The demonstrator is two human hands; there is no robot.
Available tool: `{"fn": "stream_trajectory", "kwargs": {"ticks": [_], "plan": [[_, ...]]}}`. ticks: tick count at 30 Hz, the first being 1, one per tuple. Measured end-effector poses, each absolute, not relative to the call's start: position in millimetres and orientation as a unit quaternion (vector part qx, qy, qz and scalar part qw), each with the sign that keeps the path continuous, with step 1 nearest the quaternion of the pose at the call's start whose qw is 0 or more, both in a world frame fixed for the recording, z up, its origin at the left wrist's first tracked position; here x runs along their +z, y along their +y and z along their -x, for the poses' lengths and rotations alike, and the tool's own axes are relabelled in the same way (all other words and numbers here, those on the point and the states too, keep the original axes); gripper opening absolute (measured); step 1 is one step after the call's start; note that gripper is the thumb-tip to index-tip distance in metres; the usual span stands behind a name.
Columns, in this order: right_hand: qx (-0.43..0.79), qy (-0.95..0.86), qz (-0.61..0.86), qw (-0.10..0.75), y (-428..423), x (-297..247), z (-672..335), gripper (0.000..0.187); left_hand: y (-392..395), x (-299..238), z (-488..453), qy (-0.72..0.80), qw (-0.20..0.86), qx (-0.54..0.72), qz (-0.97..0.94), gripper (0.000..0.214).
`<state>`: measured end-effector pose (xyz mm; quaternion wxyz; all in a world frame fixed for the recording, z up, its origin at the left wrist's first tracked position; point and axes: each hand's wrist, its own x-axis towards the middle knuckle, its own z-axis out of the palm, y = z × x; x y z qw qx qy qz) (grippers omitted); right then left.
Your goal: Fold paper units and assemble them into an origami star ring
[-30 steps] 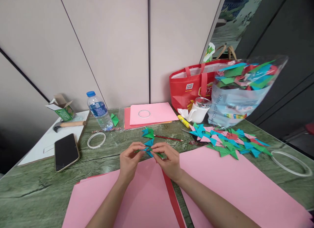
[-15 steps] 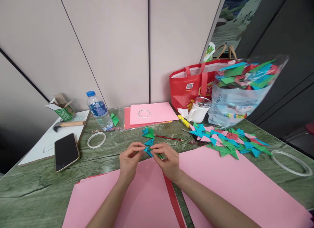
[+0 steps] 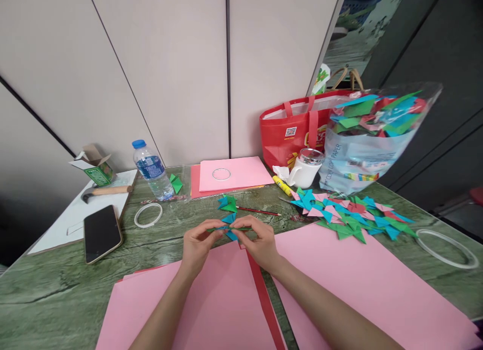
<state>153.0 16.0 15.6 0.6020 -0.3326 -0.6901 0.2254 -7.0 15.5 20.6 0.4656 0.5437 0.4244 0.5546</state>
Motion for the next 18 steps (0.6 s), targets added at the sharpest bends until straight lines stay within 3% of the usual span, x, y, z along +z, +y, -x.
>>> {"fn": "stream_trajectory", "kwargs": {"ticks": [9,18], "plan": [[0.462,-0.565,0.408,0.548,23,9,-154,0.013,13,26,4,0.454,0.547,0.495,-0.499,0.027],[0.502,-0.560,0.417,0.510,30,7,-155,0.025,13,26,1,0.460,0.582,0.471,-0.478,0.041]]}}
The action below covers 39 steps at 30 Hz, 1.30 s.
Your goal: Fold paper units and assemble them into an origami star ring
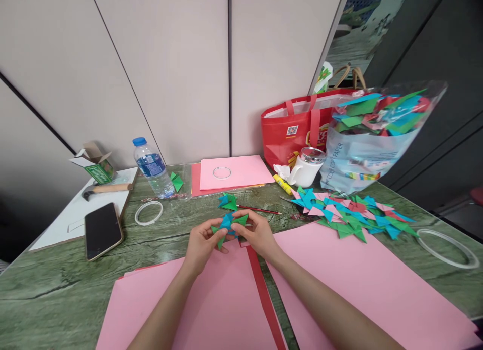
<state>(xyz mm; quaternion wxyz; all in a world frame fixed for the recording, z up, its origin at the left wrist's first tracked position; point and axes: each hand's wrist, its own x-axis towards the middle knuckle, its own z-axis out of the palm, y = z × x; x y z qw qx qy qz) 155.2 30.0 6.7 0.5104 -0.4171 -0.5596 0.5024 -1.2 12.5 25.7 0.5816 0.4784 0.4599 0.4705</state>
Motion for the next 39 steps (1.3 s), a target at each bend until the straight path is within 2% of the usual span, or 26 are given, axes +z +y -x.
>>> {"fn": "stream_trajectory", "kwargs": {"ticks": [5,12,19,29,36,39], "plan": [[0.531,-0.558,0.409,0.490,34,8,-159,0.030,15,24,4,0.485,0.585,0.483,-0.435,0.050],[0.583,-0.503,0.381,0.511,36,6,-160,0.026,15,24,8,0.479,0.603,0.443,-0.459,0.035],[0.593,-0.491,0.388,0.507,36,5,-160,0.026,15,28,7,0.502,0.598,0.402,-0.478,0.033],[0.574,-0.479,0.399,0.530,34,4,-157,0.026,13,23,3,0.465,0.636,0.423,-0.448,0.031],[0.595,-0.486,0.387,0.510,34,8,-159,0.028,12,35,6,0.482,0.610,0.390,-0.493,0.028],[0.582,-0.479,0.398,0.523,33,4,-157,0.027,11,31,3,0.478,0.607,0.412,-0.483,0.028]]}}
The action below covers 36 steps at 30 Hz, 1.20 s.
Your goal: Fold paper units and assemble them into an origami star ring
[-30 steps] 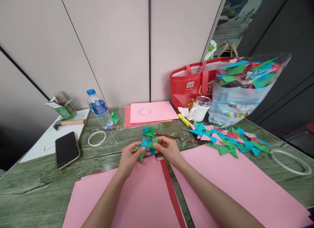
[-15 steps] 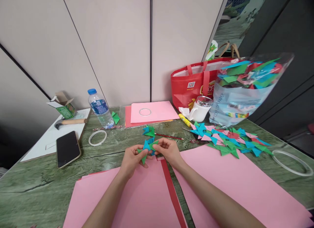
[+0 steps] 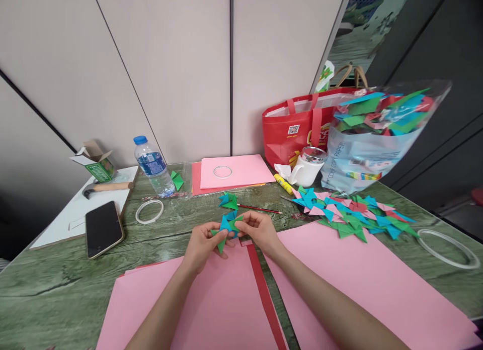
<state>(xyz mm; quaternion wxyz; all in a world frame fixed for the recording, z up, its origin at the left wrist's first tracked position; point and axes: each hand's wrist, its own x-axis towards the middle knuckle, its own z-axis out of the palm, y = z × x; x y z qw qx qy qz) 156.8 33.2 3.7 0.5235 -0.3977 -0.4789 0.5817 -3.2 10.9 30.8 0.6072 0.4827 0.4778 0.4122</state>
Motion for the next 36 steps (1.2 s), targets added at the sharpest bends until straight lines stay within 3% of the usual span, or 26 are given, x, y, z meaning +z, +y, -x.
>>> {"fn": "stream_trajectory", "kwargs": {"ticks": [23,30,33,36], "plan": [[0.582,-0.453,0.394,0.548,36,4,-158,0.033,8,27,0,0.459,0.619,0.376,-0.515,0.032],[0.556,-0.534,0.374,0.515,34,3,-155,0.019,10,28,1,0.493,0.550,0.384,-0.554,0.026],[0.496,-0.571,0.402,0.517,35,1,-158,0.016,12,29,1,0.509,0.539,0.409,-0.533,0.031],[0.361,-0.646,0.430,0.518,39,-4,-164,0.017,14,31,3,0.511,0.542,0.442,-0.500,0.030]]}}
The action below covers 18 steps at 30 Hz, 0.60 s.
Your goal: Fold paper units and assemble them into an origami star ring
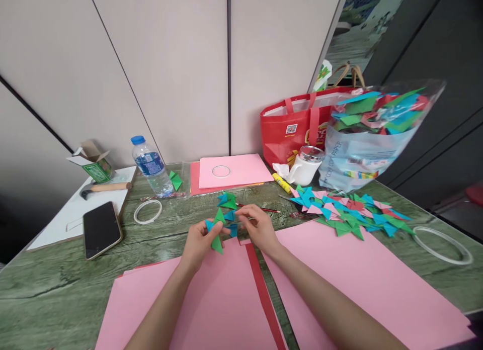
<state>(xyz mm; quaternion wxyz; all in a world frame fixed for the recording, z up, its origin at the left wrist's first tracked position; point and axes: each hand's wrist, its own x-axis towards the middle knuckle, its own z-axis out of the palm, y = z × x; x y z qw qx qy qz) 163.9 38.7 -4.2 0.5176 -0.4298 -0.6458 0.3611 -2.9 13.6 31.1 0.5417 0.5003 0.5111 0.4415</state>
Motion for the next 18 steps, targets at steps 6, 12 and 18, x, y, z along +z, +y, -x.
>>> {"fn": "stream_trajectory", "kwargs": {"ticks": [6,12,18], "plan": [[0.182,-0.797,0.407,0.406,42,-15,-166,0.051,17,30,8,0.502,0.550,0.506,-0.435,0.033],[0.238,-0.781,0.415,0.401,44,-21,-165,0.037,18,32,10,0.467,0.625,0.501,-0.374,0.035],[0.271,-0.756,0.416,0.427,45,-20,-164,0.013,19,33,11,0.463,0.637,0.511,-0.346,0.028]]}}
